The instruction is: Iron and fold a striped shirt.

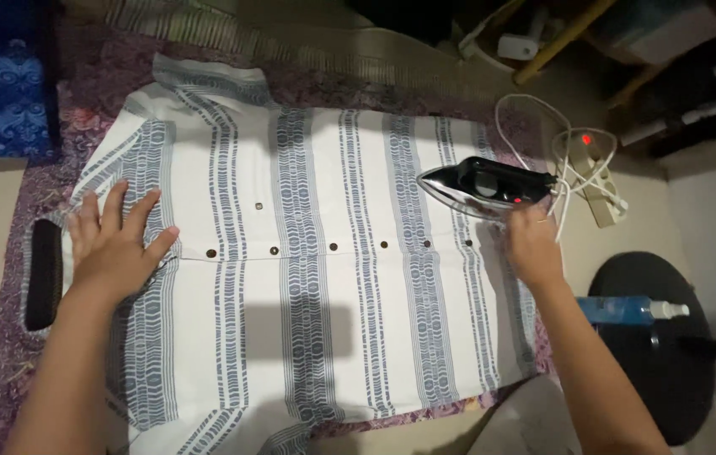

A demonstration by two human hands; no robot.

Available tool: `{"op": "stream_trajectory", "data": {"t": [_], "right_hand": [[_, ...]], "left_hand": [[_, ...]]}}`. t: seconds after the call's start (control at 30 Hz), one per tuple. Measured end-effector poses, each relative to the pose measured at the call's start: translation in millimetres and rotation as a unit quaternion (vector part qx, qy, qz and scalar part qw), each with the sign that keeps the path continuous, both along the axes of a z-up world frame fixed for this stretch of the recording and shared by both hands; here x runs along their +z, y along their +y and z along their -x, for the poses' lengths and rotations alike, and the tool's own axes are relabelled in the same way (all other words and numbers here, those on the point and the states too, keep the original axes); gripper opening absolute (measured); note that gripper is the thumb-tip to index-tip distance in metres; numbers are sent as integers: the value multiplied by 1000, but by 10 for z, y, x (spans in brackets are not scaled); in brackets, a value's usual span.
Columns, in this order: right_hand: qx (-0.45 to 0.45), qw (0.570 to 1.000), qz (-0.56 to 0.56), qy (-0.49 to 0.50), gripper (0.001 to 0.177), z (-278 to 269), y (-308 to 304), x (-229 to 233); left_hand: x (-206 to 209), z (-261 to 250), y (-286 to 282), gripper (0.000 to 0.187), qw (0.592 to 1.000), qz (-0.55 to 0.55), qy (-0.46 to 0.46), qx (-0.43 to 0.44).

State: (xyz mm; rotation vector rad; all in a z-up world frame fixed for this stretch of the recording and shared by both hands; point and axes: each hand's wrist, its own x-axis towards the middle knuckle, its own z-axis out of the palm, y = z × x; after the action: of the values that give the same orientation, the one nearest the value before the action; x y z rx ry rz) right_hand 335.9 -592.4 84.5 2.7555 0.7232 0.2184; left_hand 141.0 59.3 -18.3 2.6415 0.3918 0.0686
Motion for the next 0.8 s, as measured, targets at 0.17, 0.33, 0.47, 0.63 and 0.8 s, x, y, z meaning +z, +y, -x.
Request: {"op": "stream_trajectory", "data": {"t": [0.17, 0.33, 0.47, 0.63, 0.8], "right_hand": [[47, 988, -137, -58, 70, -766, 317, 177], [-15, 987, -117, 111, 37, -1136, 404, 76], [235, 963, -99, 88, 40, -1110, -51, -78], [47, 988, -148, 9, 33, -1164, -614, -182], [138, 983, -114, 34, 26, -1285, -612, -167]], "left_hand": [[1, 50, -3, 75, 1000, 5, -5, 2], [15, 34, -6, 75, 1000, 12, -6, 2], [26, 69, -6, 75, 1000, 15, 2, 10], [72, 58, -28, 75, 1000, 16, -6, 1], [48, 64, -19, 75, 1000, 10, 10, 4]]}}
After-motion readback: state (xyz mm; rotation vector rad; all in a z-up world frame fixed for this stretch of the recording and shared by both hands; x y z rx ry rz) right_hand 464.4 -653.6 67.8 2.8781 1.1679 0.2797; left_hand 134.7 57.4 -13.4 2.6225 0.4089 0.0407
